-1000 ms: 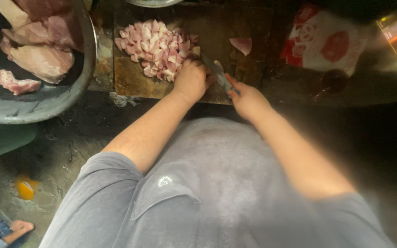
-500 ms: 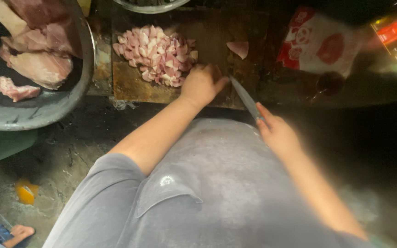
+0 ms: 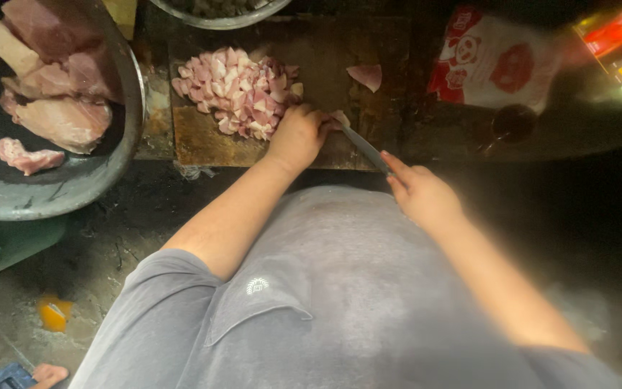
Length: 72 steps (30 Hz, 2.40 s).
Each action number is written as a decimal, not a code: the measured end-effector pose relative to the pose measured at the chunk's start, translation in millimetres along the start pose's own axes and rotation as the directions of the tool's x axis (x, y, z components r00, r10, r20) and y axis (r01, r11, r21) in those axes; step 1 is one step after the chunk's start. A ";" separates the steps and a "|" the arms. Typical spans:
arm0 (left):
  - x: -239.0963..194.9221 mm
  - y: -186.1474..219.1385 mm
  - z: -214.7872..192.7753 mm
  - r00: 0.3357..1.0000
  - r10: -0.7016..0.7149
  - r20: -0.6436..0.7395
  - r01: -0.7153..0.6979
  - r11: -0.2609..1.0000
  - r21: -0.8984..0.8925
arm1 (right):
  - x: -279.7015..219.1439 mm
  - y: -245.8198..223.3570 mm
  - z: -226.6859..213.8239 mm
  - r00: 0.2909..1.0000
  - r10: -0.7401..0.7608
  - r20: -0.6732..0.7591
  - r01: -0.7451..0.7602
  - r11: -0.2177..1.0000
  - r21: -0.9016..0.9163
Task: The person is cutting pieces of raw meat into smaller slices on a wooden board using a knife.
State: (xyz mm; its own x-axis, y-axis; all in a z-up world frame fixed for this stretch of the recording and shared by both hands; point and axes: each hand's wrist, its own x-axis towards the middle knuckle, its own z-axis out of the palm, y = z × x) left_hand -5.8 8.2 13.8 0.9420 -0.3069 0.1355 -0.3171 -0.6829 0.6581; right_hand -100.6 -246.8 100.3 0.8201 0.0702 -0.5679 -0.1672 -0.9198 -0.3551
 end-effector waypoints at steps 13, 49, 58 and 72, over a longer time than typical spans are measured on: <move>0.1 -16.4 14.7 0.995 0.082 0.051 -0.086 0.993 0.075 | 57.3 -40.2 -2.8 0.995 -0.097 0.031 0.090 0.981 0.169; 2.2 -14.2 21.8 0.995 -0.078 0.064 0.081 0.996 -0.038 | 44.0 -22.9 7.1 0.997 -0.059 0.043 0.041 0.944 0.326; 0.3 -24.4 25.7 0.999 -0.008 0.051 0.003 0.995 0.096 | 18.5 -21.3 -11.6 0.934 0.198 0.298 -0.232 0.969 0.084; -3.4 -18.0 8.0 0.828 0.498 0.256 -0.560 0.731 0.390 | -31.1 9.0 -3.0 0.956 0.282 0.087 -0.295 0.910 0.292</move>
State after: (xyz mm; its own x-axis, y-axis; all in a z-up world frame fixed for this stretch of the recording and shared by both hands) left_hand -4.2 16.3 -4.5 0.5942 -0.7642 0.2509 -0.8022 -0.5857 0.1162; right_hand -126.0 -258.4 117.0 0.6891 -0.1587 -0.7071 -0.5538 -0.7446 -0.3726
